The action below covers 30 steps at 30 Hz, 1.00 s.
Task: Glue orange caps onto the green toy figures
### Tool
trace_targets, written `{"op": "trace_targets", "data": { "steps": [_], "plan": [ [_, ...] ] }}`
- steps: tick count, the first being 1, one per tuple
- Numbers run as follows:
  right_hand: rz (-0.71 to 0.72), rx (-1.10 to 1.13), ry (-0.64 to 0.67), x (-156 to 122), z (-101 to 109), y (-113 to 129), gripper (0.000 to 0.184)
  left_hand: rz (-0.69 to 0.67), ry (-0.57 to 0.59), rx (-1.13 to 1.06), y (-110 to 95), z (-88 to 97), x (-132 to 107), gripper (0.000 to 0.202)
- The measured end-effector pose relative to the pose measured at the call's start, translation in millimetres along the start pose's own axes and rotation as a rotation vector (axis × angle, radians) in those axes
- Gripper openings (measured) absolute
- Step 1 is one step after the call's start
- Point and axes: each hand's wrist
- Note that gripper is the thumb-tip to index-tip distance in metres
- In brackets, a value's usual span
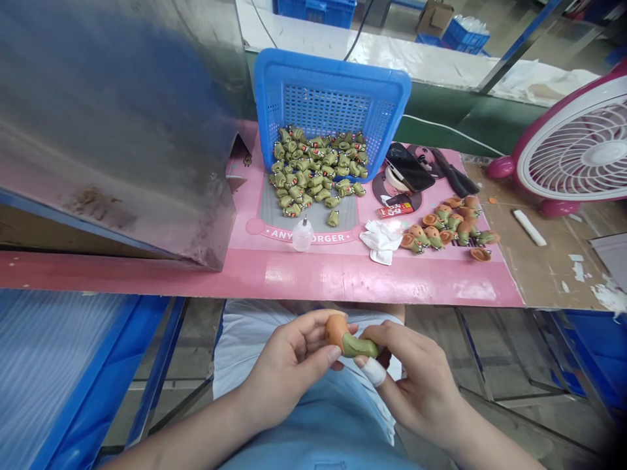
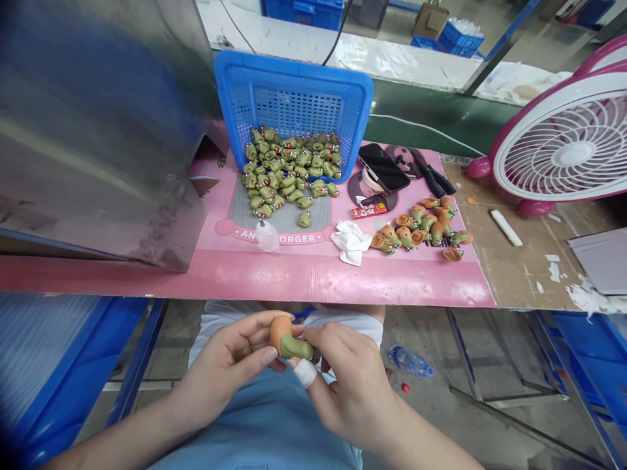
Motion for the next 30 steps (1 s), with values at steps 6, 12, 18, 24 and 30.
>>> {"op": "trace_targets", "data": {
  "steps": [6,12,18,24,30],
  "plan": [
    [0.033,-0.07,-0.028,1.8,-1.2,-0.1,0.015,0.031,-0.031,0.004,-1.1,0.1,0.8,0.02],
    [0.034,-0.062,-0.033,1.4,-1.4,1.0,0.014,0.024,-0.032,0.0,-1.1,-1.1,-0.4,0.019],
    [0.025,-0.051,-0.028,0.8,-2.1,-0.7,0.014,0.019,-0.033,0.024,-1.8,-1.6,1.5,0.018],
    [0.001,-0.063,-0.055,3.4,-3.3,-4.6,0.014,-0.019,-0.048,-0.02,2.5,1.8,5.2,0.026],
    [-0.176,0.357,-0.088,6.9,4.9,-0.6,0.014,-0.116,0.001,0.051,9.0,7.8,3.2,0.034]
  ]
}}
Point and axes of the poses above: each hand's wrist, its own x-axis towards the middle knuckle, its own z-axis out of the back of the hand, y = z × x, and after that the axes turned 13 degrees about y, right-handed
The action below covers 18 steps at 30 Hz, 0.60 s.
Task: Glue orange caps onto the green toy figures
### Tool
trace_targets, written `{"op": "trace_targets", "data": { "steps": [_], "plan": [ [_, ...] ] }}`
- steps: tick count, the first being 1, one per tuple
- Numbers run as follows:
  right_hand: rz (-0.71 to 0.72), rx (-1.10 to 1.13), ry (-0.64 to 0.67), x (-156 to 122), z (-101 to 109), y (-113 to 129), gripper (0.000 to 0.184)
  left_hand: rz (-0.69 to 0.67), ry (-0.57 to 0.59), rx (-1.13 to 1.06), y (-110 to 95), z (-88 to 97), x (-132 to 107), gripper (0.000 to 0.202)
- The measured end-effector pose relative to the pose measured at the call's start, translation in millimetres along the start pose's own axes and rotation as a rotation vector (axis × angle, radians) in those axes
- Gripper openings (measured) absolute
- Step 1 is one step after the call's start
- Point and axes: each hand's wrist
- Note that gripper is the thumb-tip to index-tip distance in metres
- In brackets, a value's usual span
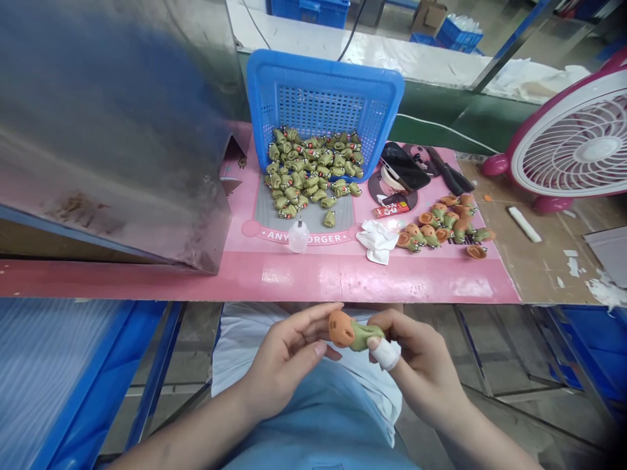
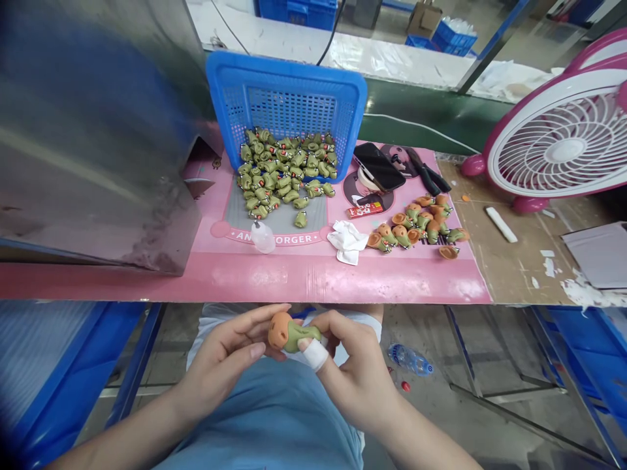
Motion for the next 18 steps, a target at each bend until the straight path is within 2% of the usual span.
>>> {"op": "trace_targets", "data": {
  "steps": [4,7,9,11,15,18],
  "plan": [
    [-0.111,0.227,0.025,1.5,-0.9,-0.2,0.026,0.01,-0.151,0.375,-2.2,-2.8,0.9,0.02],
    [-0.116,0.225,0.048,1.4,-4.2,-3.8,0.033,-0.006,-0.196,0.681,-3.5,-2.6,2.5,0.006],
    [-0.091,0.177,0.076,0.9,-5.6,-6.3,0.037,-0.004,-0.191,0.801,-4.1,-1.9,3.1,0.009],
    [-0.031,0.09,0.076,0.1,-5.7,-8.5,0.036,0.041,-0.189,0.796,-5.2,-2.2,3.6,0.016],
    [0.184,-0.138,-0.065,-1.4,-5.1,-13.4,0.018,0.187,-0.172,0.474,-9.0,-4.2,6.0,0.017],
    [0.309,-0.292,-0.12,-1.4,-6.8,-16.6,0.033,0.258,-0.141,0.295,-10.4,-3.8,8.9,0.014]
  ]
}}
Point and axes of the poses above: each hand's wrist, its own x-axis towards the middle knuckle, its own z-axis out of the back of the hand, y = z × x, and after that the axes turned 13 degrees about y, right-handed
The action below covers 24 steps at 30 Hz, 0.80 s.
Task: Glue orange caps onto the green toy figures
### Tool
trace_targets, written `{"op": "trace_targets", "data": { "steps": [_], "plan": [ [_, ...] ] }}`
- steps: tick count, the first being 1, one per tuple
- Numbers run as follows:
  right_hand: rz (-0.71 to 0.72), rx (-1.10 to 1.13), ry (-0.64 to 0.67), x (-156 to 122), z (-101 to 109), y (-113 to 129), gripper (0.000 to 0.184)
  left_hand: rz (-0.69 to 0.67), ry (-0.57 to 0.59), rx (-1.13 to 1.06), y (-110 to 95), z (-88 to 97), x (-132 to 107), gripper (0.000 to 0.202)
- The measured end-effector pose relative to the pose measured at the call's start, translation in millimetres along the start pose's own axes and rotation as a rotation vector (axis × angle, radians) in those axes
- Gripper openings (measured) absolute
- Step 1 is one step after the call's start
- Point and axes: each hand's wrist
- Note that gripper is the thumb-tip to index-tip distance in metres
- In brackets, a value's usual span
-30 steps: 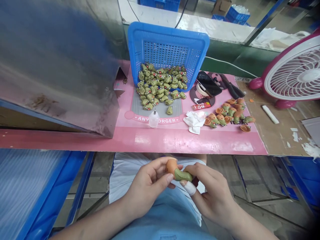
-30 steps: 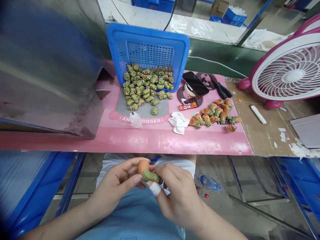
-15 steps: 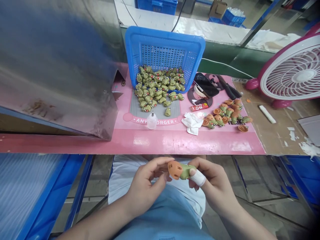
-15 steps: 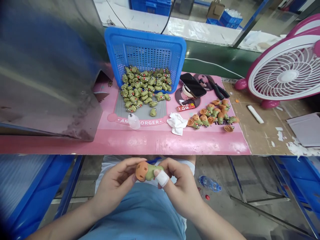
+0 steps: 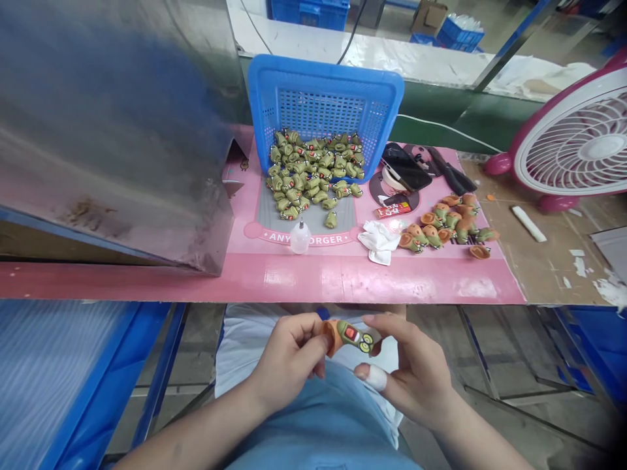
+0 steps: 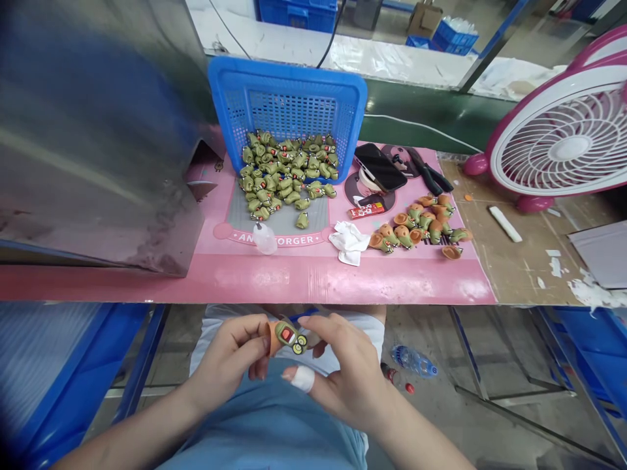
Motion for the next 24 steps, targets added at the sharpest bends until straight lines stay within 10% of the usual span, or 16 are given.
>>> {"op": "trace_targets", "data": {
  "steps": [15,24],
  "plan": [
    [-0.132,0.059,-0.025,-1.9,-5.0,-3.5,0.02,0.134,0.102,-0.149,15.6,1.2,9.3,0.029],
    [-0.62,-0.114,-0.446,2.0,54.8,-139.4,0.02,0.141,0.052,-0.144,33.3,4.5,12.4,0.037]
  ]
}}
Point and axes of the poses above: each hand's wrist, its own x-axis towards the middle knuckle, its own z-axis out of the back of the hand, y = z × x, and after that the axes turned 13 degrees about y, right-handed
